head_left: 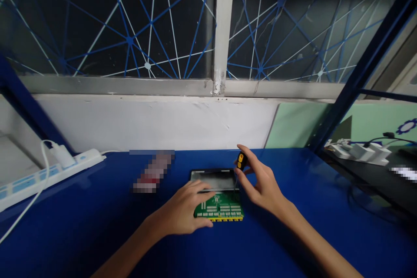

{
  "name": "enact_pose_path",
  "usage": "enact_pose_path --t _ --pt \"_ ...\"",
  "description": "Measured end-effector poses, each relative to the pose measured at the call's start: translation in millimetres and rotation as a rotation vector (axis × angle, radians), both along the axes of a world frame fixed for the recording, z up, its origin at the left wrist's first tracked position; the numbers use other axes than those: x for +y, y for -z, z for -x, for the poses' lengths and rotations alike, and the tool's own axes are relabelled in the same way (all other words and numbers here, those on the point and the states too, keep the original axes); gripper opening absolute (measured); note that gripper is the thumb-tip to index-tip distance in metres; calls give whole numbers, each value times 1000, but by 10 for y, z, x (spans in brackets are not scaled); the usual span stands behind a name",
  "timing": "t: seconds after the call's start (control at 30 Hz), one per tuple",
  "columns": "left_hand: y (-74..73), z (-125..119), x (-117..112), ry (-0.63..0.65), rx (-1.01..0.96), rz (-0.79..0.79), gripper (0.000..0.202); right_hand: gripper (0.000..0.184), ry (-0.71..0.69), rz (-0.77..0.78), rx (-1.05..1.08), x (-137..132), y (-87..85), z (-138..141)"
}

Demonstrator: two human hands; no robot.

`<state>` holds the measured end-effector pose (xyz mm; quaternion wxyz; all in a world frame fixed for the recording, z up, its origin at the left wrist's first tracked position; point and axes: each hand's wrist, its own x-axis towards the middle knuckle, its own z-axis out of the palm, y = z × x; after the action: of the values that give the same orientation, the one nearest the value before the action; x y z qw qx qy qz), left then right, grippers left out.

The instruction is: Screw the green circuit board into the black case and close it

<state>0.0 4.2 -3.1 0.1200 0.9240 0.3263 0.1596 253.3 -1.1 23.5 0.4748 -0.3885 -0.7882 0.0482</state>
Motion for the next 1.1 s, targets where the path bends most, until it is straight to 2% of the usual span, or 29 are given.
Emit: enact_pose_path --t 0.2,0.37,0.53,0.73,0.9,1.1 --pt "-1 -3 -31 -7 -28 -14 64 58 53 -52 -33 -16 11 -4" --pt "-109 -34 -70 -24 4 56 69 61 42 39 -30 -31 52 -13" --pt "-145 -39 -75 -44 5 123 68 64 145 -99 -64 -15 109 -55" --pt "-176 -35 -75 -55 -12 115 63 61 157 -36 -128 -43 194 -93" --pt "-165 -30 -54 -44 13 102 62 63 234 -129 -131 -59 263 -89" --pt "-125 -21 -20 -19 61 78 58 63 201 -25 -171 -94 234 -104"
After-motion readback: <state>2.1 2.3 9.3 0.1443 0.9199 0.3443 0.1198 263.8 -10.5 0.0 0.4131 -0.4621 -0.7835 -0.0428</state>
